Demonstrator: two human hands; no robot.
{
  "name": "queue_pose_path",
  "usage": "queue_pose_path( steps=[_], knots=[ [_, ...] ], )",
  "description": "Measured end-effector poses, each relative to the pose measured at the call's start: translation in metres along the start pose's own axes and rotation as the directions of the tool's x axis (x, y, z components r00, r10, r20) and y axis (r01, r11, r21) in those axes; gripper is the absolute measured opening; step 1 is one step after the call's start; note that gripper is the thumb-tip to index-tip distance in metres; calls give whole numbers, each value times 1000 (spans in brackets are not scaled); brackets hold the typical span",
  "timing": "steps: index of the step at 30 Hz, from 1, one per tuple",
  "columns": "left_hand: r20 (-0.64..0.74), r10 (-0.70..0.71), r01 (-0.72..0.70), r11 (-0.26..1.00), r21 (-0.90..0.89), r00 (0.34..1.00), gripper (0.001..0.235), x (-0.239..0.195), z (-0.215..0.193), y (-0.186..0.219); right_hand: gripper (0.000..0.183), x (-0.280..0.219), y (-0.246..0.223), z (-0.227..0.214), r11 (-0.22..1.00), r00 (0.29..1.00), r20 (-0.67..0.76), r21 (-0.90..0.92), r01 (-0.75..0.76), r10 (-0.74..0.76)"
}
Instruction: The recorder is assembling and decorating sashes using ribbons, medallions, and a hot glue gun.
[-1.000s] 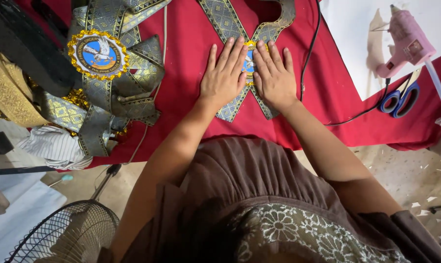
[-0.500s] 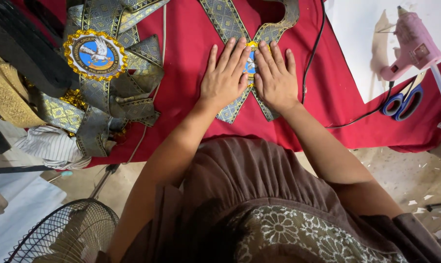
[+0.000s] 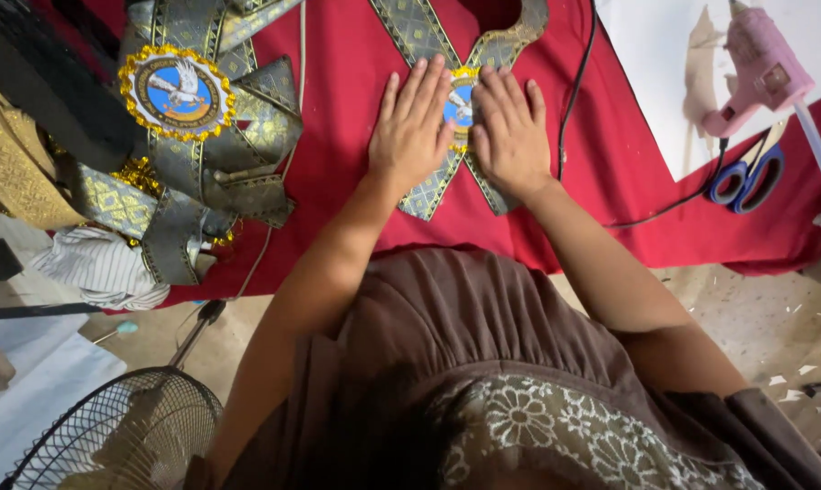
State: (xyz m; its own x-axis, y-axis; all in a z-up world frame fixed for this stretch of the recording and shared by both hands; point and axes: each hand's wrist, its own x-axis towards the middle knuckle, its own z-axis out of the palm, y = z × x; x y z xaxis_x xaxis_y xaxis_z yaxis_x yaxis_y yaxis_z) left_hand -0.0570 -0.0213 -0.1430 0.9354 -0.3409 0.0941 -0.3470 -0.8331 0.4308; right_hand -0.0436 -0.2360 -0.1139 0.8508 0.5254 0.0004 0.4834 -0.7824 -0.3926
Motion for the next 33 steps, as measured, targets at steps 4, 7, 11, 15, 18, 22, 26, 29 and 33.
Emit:
queue_pose_path(
  steps=[4,7,11,15,18,22,26,29,33],
  knots=[
    [26,-80,82,994,-67,996,54,-4,-6,-10,47,-24,20,4,932,978,-180,360,-29,100],
    [-210,-214,115,907,-405,954,38,-24,-17,-8,44,-46,15,-9,975,950,-287,214,-63,124],
    [-87,-585,376,621,-687,806,33,-52,-17,21,53,-67,-2,-15,1000,992,-125,25,1,2],
    [-110,-202,161,938,-306,973,49,-72,-21,38,58,-80,-15,0,984,996,-27,-156,81,-87],
    [-44,42,-43,999,-18,998,58,-74,-23,41,61,-79,-22,-1,975,997,-17,-210,69,-74],
    [-51,85,-82,995,56,995,62,-75,-5,40,60,-78,-22,1,976,997,-31,-210,57,-65],
    [-36,12,-9,996,88,999,47,-61,-9,41,53,-73,-23,6,976,996,-75,-215,39,-57],
    [-53,8,-2,993,119,999,39,-61,-4,40,47,-68,-31,0,974,995,-96,-228,18,-41],
    [-78,9,-2,996,89,997,33,-54,9,29,34,-52,-31,-9,987,999,-34,-158,-28,23]
  ],
)
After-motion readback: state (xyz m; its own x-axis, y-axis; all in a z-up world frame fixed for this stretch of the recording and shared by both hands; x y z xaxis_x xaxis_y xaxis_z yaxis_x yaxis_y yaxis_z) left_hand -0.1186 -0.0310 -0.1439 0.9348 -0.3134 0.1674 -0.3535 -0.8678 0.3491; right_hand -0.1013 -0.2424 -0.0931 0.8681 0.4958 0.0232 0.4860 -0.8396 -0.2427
